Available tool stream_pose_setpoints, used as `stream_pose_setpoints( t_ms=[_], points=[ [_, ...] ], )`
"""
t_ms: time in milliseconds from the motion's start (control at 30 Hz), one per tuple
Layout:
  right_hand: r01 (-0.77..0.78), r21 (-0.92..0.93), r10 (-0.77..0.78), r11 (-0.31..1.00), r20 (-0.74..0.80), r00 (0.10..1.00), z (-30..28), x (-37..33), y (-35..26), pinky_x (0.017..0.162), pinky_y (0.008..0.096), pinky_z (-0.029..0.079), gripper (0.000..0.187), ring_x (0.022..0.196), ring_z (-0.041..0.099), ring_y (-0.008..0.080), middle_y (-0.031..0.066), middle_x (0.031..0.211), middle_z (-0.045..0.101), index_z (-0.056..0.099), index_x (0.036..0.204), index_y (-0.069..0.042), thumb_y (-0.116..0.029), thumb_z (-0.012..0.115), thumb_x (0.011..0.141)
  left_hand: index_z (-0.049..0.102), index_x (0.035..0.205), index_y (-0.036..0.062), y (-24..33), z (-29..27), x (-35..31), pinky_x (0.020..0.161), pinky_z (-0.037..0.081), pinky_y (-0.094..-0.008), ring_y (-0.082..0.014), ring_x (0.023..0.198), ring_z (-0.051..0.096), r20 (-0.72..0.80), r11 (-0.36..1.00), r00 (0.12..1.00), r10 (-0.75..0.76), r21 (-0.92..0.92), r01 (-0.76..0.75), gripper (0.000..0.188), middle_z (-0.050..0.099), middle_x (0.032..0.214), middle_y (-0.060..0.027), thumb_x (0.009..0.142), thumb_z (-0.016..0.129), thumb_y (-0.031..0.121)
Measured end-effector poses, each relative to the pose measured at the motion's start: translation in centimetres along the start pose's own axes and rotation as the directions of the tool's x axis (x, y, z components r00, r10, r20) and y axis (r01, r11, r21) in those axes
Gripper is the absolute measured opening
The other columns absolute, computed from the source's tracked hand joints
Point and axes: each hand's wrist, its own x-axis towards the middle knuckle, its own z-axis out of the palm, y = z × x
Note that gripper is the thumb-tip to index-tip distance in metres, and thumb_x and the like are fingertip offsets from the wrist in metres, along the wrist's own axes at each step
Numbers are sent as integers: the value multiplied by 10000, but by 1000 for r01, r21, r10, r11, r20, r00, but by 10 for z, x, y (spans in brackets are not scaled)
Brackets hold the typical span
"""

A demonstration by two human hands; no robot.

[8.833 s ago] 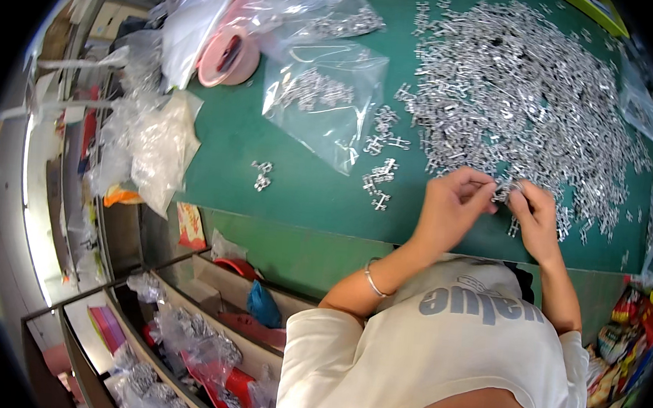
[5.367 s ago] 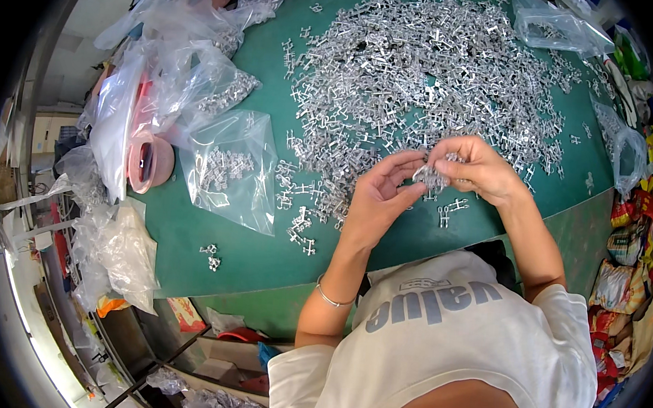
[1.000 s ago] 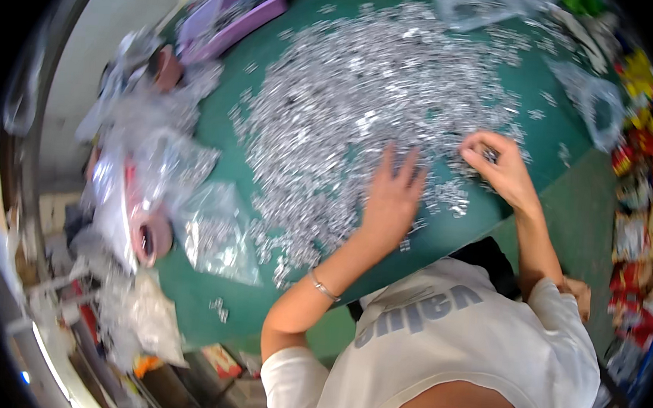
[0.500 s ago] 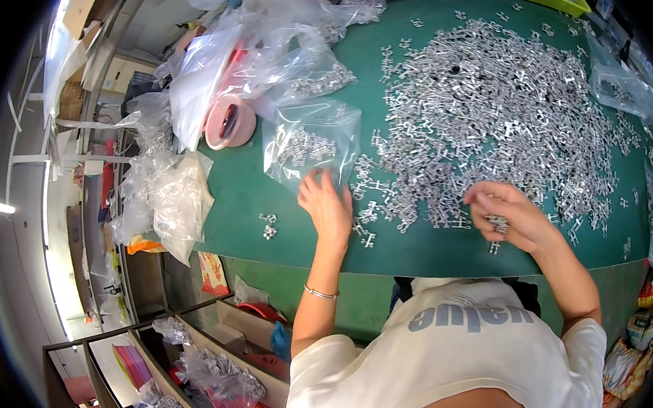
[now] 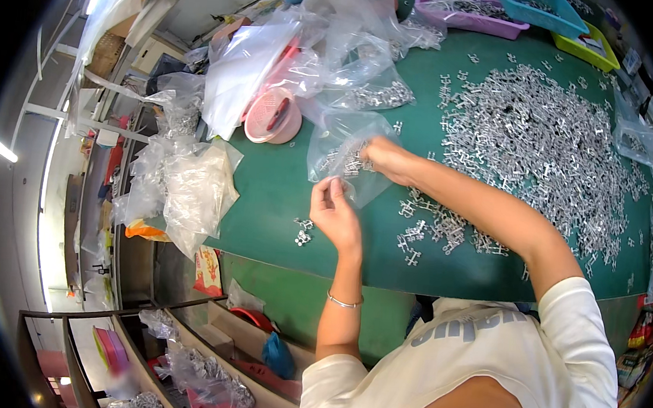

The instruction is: The person sorts small metal H-shaped components by hand, picking them from a large pile on a green tabletop and placing them into a plastic bag.

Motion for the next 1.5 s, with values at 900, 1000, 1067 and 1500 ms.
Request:
stream_pose_setpoints(
  t_ms=[900, 1000, 1067, 1500],
  points=[
    [-233, 850, 99, 472, 211, 972, -58, 4, -35, 609, 329, 521, 157, 637, 562, 227, 138, 798, 539, 449, 957, 104, -2, 398, 853, 462, 962, -77, 3, -33, 63, 710, 521, -332, -218, 795, 575, 353, 79, 578, -736, -802, 592, 168, 560, 836, -144, 891, 364, 38],
    [-227, 776, -53, 589, 317, 947, -71, 15, -37, 557, 292, 494, 222, 603, 526, 197, 111, 777, 516, 445, 1055, 62, -5, 400, 848, 503, 892, -40, -17, -39, 70, 400, 336, -232, -114, 452, 393, 555, 22, 601, -575, -724, 689, 169, 430, 584, -23, 830, 385, 63],
    [-244, 732, -345, 637, 553, 759, -76, 28, -44, 547, 290, 501, 295, 613, 538, 200, 118, 801, 533, 425, 1133, 49, -16, 411, 845, 520, 880, -56, -13, -36, 93, 323, 234, -207, -72, 366, 301, 667, 28, 580, -468, -644, 764, 202, 356, 506, 24, 750, 423, 63],
    [522, -796, -941, 306, -170, 293, -32, 20, -27, 750, 343, 428, 346, 826, 534, 259, 138, 875, 528, 484, 1067, 9, -122, 593, 766, 398, 1239, 52, -16, -18, 89, 838, 414, -362, -289, 1059, 462, 544, 534, 809, 224, 625, -569, 564, 412, 1202, -190, 735, 613, 185]
  ],
)
